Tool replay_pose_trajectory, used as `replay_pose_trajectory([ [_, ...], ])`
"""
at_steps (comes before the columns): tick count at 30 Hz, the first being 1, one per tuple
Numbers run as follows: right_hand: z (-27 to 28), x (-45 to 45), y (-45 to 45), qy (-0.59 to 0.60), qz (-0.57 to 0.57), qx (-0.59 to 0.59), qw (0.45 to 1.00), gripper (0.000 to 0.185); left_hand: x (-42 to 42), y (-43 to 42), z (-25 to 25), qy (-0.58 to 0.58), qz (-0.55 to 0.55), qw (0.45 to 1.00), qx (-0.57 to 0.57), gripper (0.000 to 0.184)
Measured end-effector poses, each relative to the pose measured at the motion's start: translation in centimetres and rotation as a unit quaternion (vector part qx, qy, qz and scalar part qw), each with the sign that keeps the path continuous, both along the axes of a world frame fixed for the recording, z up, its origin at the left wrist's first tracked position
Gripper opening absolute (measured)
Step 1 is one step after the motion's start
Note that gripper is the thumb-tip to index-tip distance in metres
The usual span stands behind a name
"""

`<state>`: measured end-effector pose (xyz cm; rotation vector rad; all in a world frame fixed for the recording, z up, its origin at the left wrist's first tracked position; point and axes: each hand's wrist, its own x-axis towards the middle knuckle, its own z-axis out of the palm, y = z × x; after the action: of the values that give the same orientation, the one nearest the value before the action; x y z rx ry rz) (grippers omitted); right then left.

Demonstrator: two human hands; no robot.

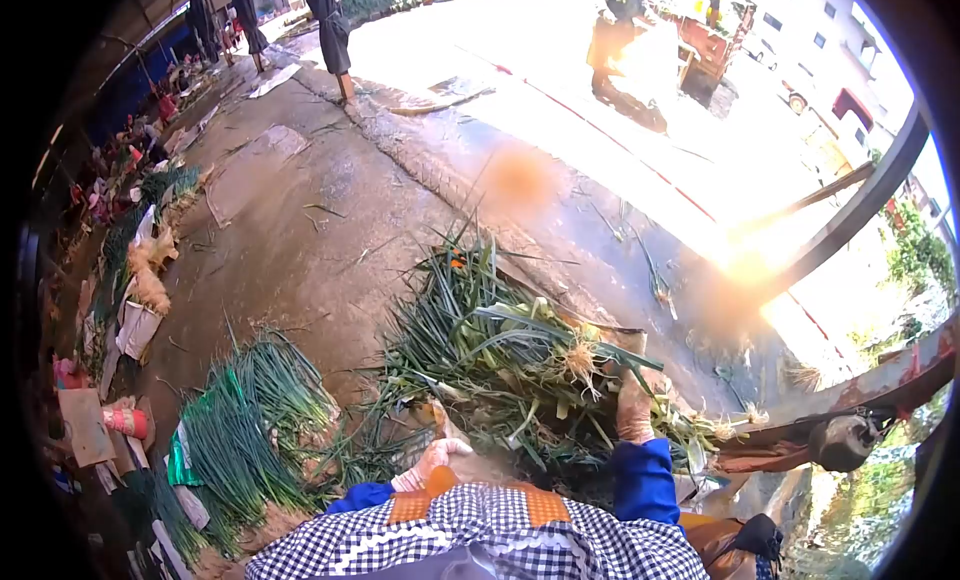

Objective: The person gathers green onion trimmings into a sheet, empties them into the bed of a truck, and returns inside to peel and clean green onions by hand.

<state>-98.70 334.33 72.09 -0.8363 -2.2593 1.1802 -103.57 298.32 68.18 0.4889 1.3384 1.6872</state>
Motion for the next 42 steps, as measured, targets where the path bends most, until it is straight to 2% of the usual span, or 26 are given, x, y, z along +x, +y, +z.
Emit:
replay_pose_trajectory([
  [1, -0.7, -2.3, 2.8, -0.002, -0.012, 0.1, 0.995, 0.02, -3.3, 1.7, 0.7, 0.005, -0.015, 1.0, -0.001, 0.067],
  [3, -0.1, -5.4, 6.2, 0.018, -0.077, 0.024, 0.997, 0.02, -9.4, 5.2, 2.5, 0.004, -0.059, 0.998, -0.033, 0.068],
  [5, 2.2, -9.9, 9.4, -0.043, -0.088, 0.337, 0.937, 0.02, -16.0, 9.1, 2.7, 0.016, -0.091, 0.995, -0.04, 0.068],
  [7, 3.0, -16.0, 13.2, 0.128, -0.149, -0.011, 0.98, 0.018, -23.0, 13.7, 0.9, 0.067, -0.089, 0.994, 0.018, 0.063],
  [9, 1.7, -20.8, 17.0, 0.103, -0.154, -0.05, 0.981, 0.018, -28.6, 17.1, 0.0, 0.003, -0.08, 0.993, 0.085, 0.063],
  [10, -7.2, -22.7, 23.2, 0.068, -0.132, 0.239, 0.96, 0.019, -30.8, 18.8, 0.1, 0.034, -0.075, 0.996, 0.018, 0.065],
  [11, -2.7, -26.6, 22.9, 0.007, -0.1, 0.264, 0.959, 0.02, -34.2, 20.9, 0.5, 0.036, -0.067, 0.997, 0.027, 0.062],
  [14, 5.0, -37.0, 26.5, 0.031, -0.11, 0.012, 0.993, 0.024, -44.1, 26.8, 1.8, 0.07, -0.052, 0.996, 0.014, 0.052],
  [15, 1.3, -39.1, 30.4, 0.047, -0.104, 0.067, 0.991, 0.023, -46.3, 28.4, 2.3, 0.119, -0.036, 0.992, 0.005, 0.05],
  [20, 2.9, -53.1, 35.9, 0.104, -0.122, -0.151, 0.976, 0.025, -60.0, 36.9, 2.8, 0.273, -0.035, 0.961, 0.006, 0.038],
  [22, 1.1, -58.6, 39.2, 0.064, -0.122, -0.123, 0.983, 0.027, -65.7, 39.6, 2.9, 0.034, -0.031, 0.998, -0.047, 0.031],
  [23, 2.8, -62.3, 39.1, 0.061, -0.113, -0.098, 0.987, 0.028, -69.3, 41.0, 4.3, 0.085, -0.043, 0.993, -0.066, 0.029],
  [24, 5.3, -66.3, 38.9, 0.119, -0.144, -0.256, 0.949, 0.028, -72.9, 42.5, 5.8, 0.136, -0.053, 0.986, -0.085, 0.028],
  [25, 5.8, -69.9, 40.8, 0.06, -0.143, -0.162, 0.975, 0.025, -76.8, 44.5, 5.7, 0.037, -0.055, 0.996, -0.06, 0.028],
  [26, 6.1, -72.9, 42.8, 0.073, -0.136, -0.126, 0.98, 0.025, -80.1, 45.6, 5.4, 0.153, -0.077, 0.983, -0.069, 0.028],
  [27, 6.0, -75.4, 44.0, 0.082, -0.133, -0.097, 0.983, 0.024, -82.1, 46.0, 5.2, -0.019, -0.011, 1.0, -0.013, 0.03],
  [29, 4.5, -79.9, 48.8, -0.002, -0.079, -0.01, 0.997, 0.026, -88.2, 48.5, 7.8, 0.181, -0.022, 0.982, -0.041, 0.034],
  [31, 3.8, -85.5, 52.2, 0.02, -0.07, -0.003, 0.997, 0.026, -93.3, 50.5, 7.5, 0.093, -0.005, 0.995, 0.03, 0.033],
  [32, 3.5, -88.8, 53.8, -0.055, -0.064, 0.211, 0.974, 0.026, -96.6, 52.1, 8.4, 0.168, -0.015, 0.986, -0.01, 0.055],
  [33, 3.4, -92.4, 56.0, -0.015, -0.046, 0.104, 0.993, 0.024, -99.6, 53.6, 8.9, 0.242, -0.025, 0.969, -0.049, 0.079],
  [35, 5.4, -99.7, 58.2, -0.05, -0.027, -0.005, 0.998, 0.024, -105.5, 56.2, 8.9, 0.243, -0.014, 0.969, -0.046, 0.065],
  [36, 4.6, -103.6, 58.0, 0.073, -0.06, -0.157, 0.983, 0.024, -108.1, 58.0, 10.3, 0.18, 0.004, 0.979, -0.101, 0.046],
  [37, -0.9, -105.9, 60.4, 0.099, -0.045, 0.198, 0.974, 0.025, -109.7, 59.3, 11.1, 0.111, 0.025, 0.982, -0.153, 0.028],
  [39, 1.3, -113.8, 62.2, 0.049, 0.013, 0.11, 0.993, 0.024, -115.0, 61.3, 3.3, -0.017, 0.09, 0.992, -0.084, 0.02],
  [40, 2.3, -117.4, 63.0, 0.043, 0.035, -0.088, 0.995, 0.026, -117.1, 61.5, 3.4, -0.012, 0.107, 0.988, -0.112, 0.02],
  [42, 4.5, -122.5, 63.1, 0.068, 0.045, -0.122, 0.989, 0.027, -119.4, 62.4, 4.5, -0.037, 0.135, 0.98, -0.143, 0.019],
])
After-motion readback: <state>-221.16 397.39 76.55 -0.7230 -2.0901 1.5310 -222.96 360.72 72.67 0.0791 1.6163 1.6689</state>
